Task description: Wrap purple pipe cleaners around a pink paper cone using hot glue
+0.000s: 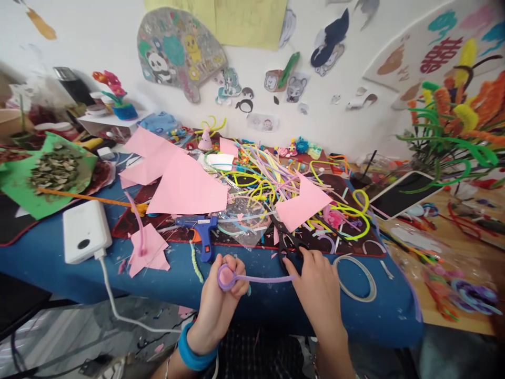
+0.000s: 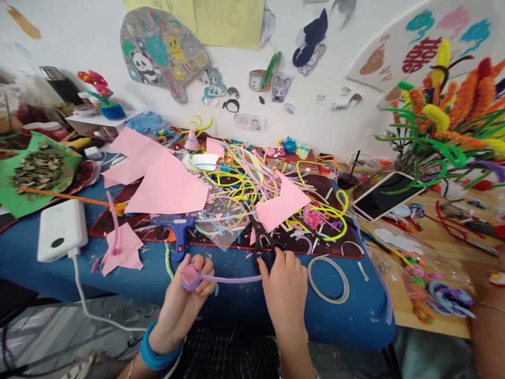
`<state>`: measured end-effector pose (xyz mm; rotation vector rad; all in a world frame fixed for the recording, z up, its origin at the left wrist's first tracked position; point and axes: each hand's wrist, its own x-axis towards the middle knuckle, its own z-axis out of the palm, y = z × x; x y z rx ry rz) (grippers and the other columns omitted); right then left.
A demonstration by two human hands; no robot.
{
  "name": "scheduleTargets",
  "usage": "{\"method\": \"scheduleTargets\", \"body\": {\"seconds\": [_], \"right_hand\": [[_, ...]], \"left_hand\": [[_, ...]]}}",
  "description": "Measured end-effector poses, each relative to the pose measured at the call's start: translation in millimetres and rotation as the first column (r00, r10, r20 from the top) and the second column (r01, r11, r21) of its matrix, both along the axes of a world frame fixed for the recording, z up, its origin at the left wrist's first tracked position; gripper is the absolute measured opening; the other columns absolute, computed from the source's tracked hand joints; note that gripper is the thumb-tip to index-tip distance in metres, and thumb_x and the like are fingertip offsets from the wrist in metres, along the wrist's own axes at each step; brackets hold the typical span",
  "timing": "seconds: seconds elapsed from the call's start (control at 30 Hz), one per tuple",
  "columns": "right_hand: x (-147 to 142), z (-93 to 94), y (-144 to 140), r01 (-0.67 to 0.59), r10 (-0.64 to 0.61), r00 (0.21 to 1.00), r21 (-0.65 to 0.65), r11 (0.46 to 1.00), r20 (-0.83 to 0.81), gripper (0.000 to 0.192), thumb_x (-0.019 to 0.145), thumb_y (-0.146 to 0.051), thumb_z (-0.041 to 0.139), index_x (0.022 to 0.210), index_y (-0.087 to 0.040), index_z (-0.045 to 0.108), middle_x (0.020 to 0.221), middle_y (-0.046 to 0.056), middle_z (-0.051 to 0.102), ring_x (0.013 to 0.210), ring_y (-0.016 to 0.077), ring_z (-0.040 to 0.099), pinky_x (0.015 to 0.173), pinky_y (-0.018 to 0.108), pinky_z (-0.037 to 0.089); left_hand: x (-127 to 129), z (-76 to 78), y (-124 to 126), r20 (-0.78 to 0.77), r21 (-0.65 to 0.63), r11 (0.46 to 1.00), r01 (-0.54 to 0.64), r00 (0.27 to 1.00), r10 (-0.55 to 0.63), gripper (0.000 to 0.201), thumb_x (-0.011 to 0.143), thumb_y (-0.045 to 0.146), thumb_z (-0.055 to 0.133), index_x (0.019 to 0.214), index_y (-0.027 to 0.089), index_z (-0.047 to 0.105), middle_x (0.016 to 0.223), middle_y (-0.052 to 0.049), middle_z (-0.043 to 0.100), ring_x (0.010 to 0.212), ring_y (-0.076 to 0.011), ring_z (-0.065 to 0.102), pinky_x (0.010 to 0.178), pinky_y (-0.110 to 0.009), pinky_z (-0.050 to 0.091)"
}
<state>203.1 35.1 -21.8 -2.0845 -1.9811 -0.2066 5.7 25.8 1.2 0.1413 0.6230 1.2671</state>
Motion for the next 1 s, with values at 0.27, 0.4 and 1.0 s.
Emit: {"method": "scheduleTargets", "body": {"seconds": [0.27,0.4,1.0], "right_hand": [[22,13.9,6,0.039,-0.062,0.93,-0.07,0.997,-0.363,0.04,0.095,-0.046,0.053,0.11,-0.014,0.07,0.1,0.014,0.071,0.095,0.0338,0.068,0.08,0.045,0.052],[45,9.3,-3,0.018,-0.09,0.608,-0.1,0.995,-0.789,0.043,0.091,-0.057,0.057,0.112,-0.02,0.069,0.099,0.012,0.074,0.084,0.0277,0.07,0.072,0.039,0.056],[-16,9.8,-55,-0.768,0.049,0.108,-0.052,0.638,-0.993,0.07,0.077,-0.085,0.059,0.113,-0.025,0.064,0.095,0.005,0.057,0.08,0.0223,0.051,0.076,0.035,0.05]], "left_hand": [[-12,3.6,5,-0.013,-0.009,0.997,-0.077,0.997,0.077,0.028,0.088,0.036,0.065,0.093,0.01,0.074,0.087,-0.007,0.061,0.061,-0.0098,0.049,0.057,-0.024,0.046],[-14,1.3,6,-0.113,0.11,0.991,-0.073,0.99,0.085,0.035,0.091,0.037,0.065,0.113,0.012,0.076,0.098,-0.01,0.066,0.071,-0.0128,0.055,0.064,-0.026,0.051],[-12,9.0,13,-0.406,0.879,0.476,-0.013,0.5,0.765,0.038,0.104,0.024,0.051,0.141,0.026,0.06,0.131,-0.009,0.072,0.122,-0.0237,0.066,0.104,-0.039,0.053]]}}
